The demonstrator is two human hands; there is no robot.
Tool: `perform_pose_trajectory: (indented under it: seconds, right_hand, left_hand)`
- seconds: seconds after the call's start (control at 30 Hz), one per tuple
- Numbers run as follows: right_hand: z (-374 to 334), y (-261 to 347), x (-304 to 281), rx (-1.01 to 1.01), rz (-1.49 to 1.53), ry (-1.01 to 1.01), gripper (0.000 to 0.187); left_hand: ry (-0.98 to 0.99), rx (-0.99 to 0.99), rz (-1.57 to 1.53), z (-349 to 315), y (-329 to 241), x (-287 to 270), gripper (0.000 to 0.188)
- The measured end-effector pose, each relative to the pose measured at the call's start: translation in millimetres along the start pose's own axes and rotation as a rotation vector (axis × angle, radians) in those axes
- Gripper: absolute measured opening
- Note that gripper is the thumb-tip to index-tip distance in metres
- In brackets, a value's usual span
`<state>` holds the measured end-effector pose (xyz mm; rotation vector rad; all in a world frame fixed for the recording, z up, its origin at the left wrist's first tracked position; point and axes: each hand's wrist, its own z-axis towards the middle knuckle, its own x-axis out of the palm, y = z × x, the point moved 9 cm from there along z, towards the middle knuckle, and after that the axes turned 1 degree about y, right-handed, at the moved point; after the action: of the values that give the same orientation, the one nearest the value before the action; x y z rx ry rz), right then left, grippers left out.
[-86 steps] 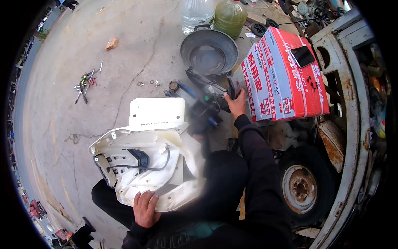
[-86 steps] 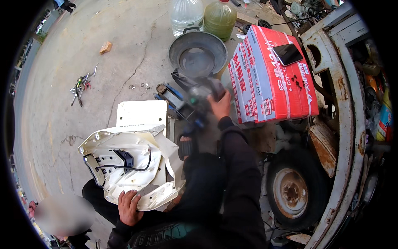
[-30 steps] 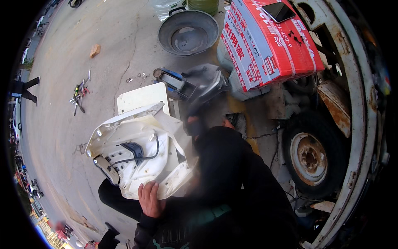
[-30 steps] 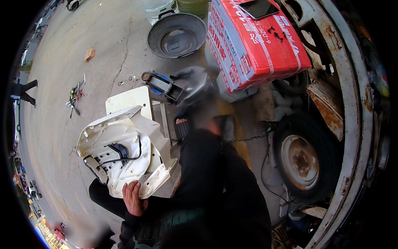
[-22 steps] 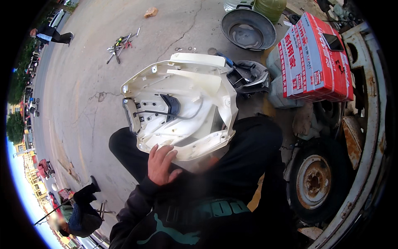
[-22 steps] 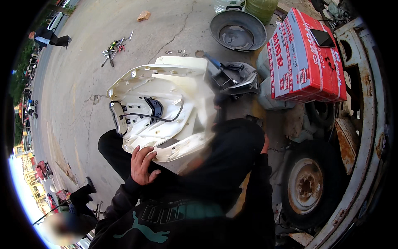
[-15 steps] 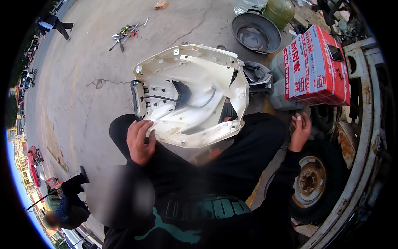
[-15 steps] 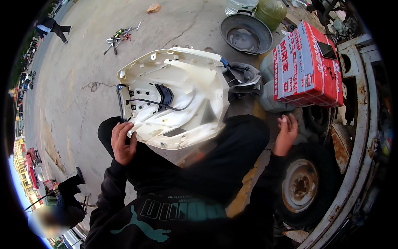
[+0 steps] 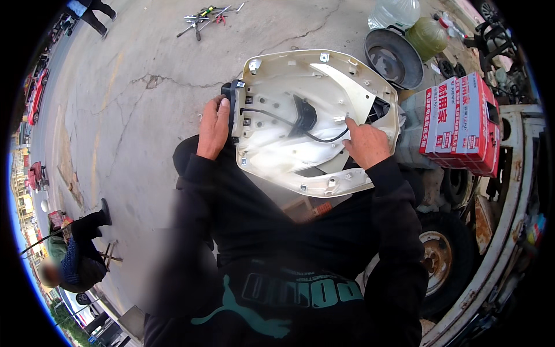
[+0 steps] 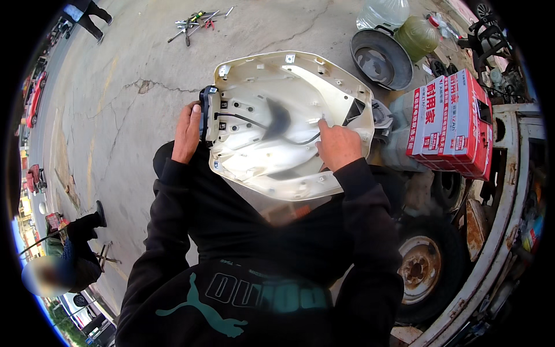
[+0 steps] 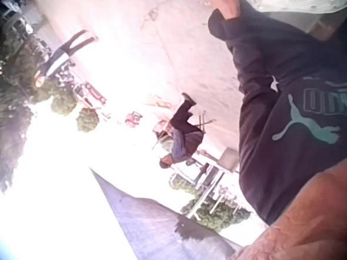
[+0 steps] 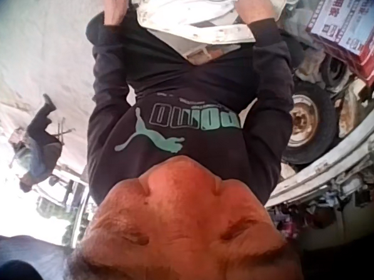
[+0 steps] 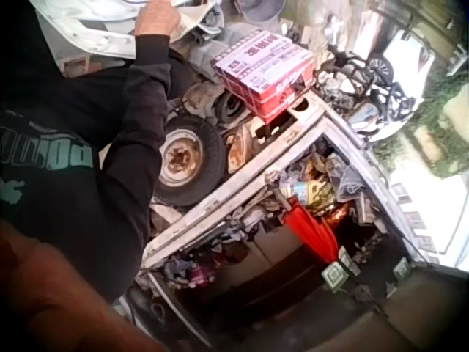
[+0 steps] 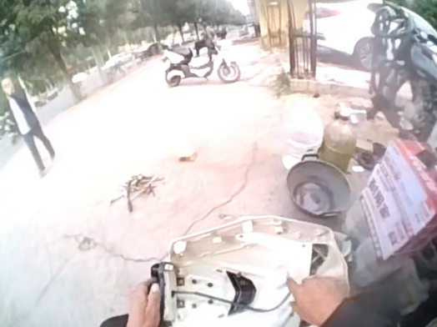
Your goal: The person uses a cordless drill to remove screws from a white motorcycle fairing held on their lap. They systematically unscrew fasteners, remove a black plastic component, and place the parts aside on the ground.
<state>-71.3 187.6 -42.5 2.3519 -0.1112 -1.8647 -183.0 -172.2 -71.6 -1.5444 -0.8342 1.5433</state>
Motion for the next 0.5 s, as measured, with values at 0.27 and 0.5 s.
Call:
perform_pose_trajectory:
  seconds: [0.27, 0.5]
  right_hand:
    - [5, 6, 23, -0.092, -0.183, -0.086, 0.021]
    - [-49, 39, -13, -0.178, 0.121, -0.078, 0.021]
  left_hand:
    - [0.135, 0.017, 0.258, -9, 1, 28, 0.073]
    - [0.181, 0.051, 0.292, -12, 2, 33, 0.068]
